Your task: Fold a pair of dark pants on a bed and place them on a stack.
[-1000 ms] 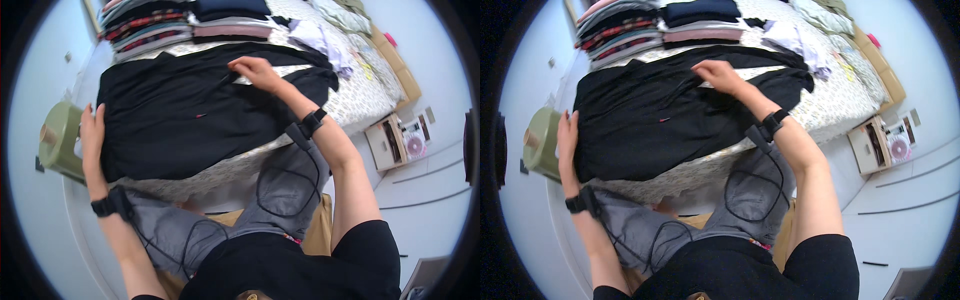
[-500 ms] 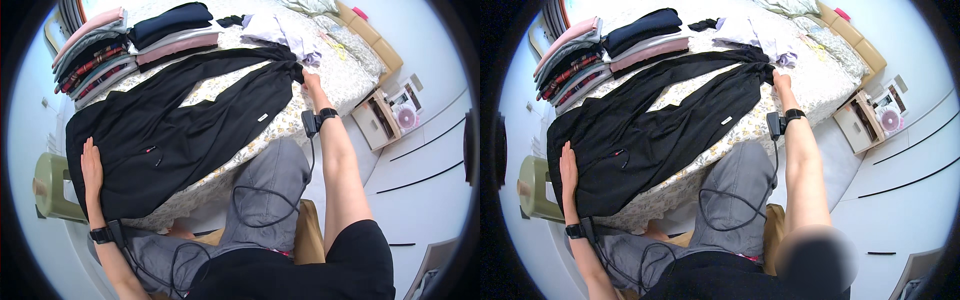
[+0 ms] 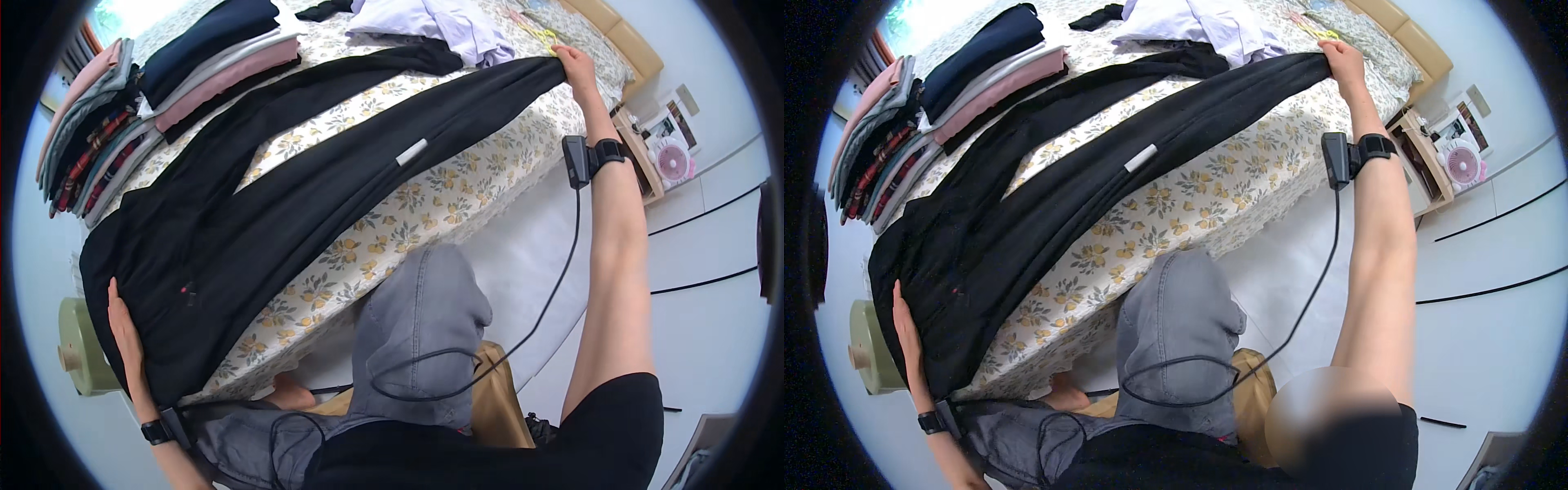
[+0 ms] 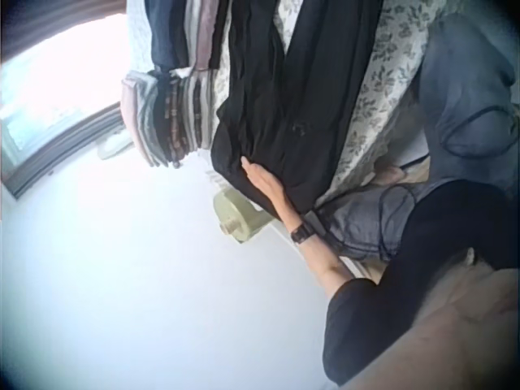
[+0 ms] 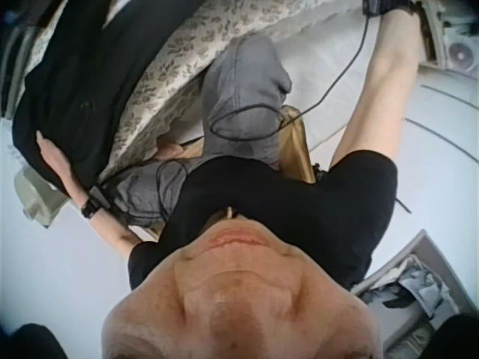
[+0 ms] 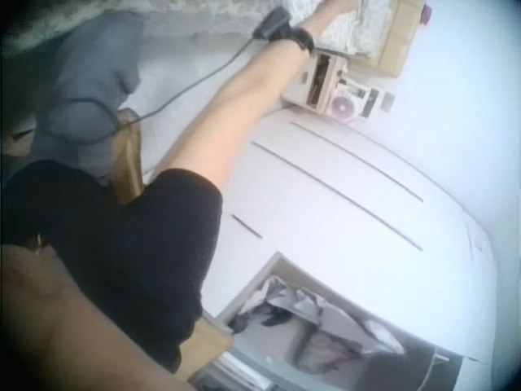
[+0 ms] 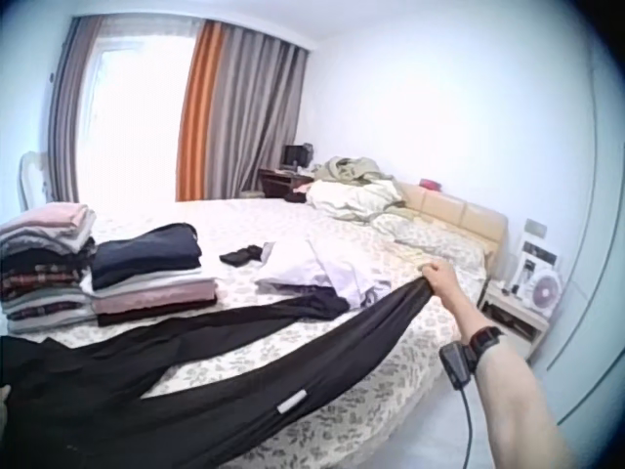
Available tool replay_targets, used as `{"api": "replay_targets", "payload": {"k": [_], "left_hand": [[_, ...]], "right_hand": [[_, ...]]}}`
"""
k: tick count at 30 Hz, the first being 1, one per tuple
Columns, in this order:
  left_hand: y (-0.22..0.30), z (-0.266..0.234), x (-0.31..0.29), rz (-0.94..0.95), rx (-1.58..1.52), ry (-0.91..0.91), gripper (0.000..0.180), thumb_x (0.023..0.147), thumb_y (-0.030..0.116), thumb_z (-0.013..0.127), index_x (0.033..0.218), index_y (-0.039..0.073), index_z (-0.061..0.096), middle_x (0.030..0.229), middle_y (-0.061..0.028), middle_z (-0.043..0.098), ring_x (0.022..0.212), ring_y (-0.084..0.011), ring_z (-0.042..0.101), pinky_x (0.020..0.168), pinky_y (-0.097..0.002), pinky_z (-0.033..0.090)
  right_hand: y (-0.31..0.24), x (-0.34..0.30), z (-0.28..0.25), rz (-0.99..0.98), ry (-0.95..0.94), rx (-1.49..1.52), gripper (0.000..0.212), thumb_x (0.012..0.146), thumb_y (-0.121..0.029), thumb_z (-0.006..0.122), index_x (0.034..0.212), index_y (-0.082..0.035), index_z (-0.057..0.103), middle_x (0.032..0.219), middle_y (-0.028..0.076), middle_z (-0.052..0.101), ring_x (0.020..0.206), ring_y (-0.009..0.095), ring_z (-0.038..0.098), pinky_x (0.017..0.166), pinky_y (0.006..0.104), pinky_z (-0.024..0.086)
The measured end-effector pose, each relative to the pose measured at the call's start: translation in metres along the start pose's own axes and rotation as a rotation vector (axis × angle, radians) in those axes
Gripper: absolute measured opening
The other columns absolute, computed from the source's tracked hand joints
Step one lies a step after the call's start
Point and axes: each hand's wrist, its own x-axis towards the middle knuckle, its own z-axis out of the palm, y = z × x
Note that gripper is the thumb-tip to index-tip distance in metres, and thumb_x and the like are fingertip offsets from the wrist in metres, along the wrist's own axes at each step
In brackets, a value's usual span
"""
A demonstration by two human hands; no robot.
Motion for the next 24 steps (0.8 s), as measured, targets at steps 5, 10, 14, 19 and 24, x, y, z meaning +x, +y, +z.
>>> {"api": "replay_targets", "payload": {"k": [5, 10, 14, 19, 24], "left_hand": [[0.014, 0.011, 0.007, -0.005, 0.010, -0.015, 0.054, 0.099, 0.039, 0.025, 0.138, 0.003, 0.035, 0.143, -0.0122, 0.035, 0.133, -0.0247, 0.030, 0.110, -0.0339, 0.019], [0.021, 0.012, 0.006, 0.007, 0.099, -0.013, 0.054, 0.099, 0.038, 0.026, 0.138, 0.003, 0.035, 0.143, -0.0131, 0.036, 0.134, -0.0249, 0.029, 0.110, -0.0342, 0.019], [0.015, 0.007, 0.004, 0.034, 0.087, 0.009, 0.054, 0.099, 0.038, 0.026, 0.138, 0.002, 0.035, 0.142, -0.0131, 0.036, 0.134, -0.0253, 0.029, 0.110, -0.0347, 0.019], [0.017, 0.007, 0.002, 0.029, 0.105, 0.007, 0.052, 0.099, 0.036, 0.025, 0.137, 0.002, 0.036, 0.142, -0.0132, 0.037, 0.134, -0.0258, 0.030, 0.110, -0.0351, 0.019], [0.012, 0.009, 0.003, 0.032, 0.134, 0.007, 0.052, 0.099, 0.035, 0.025, 0.137, 0.002, 0.036, 0.142, -0.0132, 0.037, 0.134, -0.0258, 0.030, 0.110, -0.0350, 0.019]], "right_hand": [[0.087, -0.035, 0.006, -0.181, 0.019, -0.447, 0.029, 0.087, -0.028, 0.054, 0.097, -0.004, 0.067, 0.077, 0.008, 0.066, 0.071, 0.017, 0.060, 0.068, 0.0299, 0.046], [0.115, -0.067, 0.021, -0.149, 0.061, -0.516, 0.040, 0.088, -0.040, 0.053, 0.094, -0.003, 0.068, 0.084, 0.015, 0.066, 0.079, 0.026, 0.063, 0.074, 0.0352, 0.046], [0.104, -0.039, 0.022, 0.314, -0.040, -0.336, 0.082, 0.085, -0.068, 0.027, 0.094, 0.003, 0.068, 0.091, 0.020, 0.066, 0.084, 0.032, 0.062, 0.082, 0.0370, 0.045], [0.071, -0.046, 0.028, 0.012, -0.319, -0.776, 0.044, 0.084, -0.046, 0.054, 0.088, -0.004, 0.068, 0.083, 0.013, 0.067, 0.076, 0.023, 0.062, 0.072, 0.0334, 0.047], [0.046, -0.055, 0.025, -0.314, 0.342, -0.217, 0.026, 0.083, -0.030, 0.062, 0.087, -0.005, 0.066, 0.072, 0.008, 0.065, 0.066, 0.015, 0.059, 0.064, 0.0289, 0.045]]}}
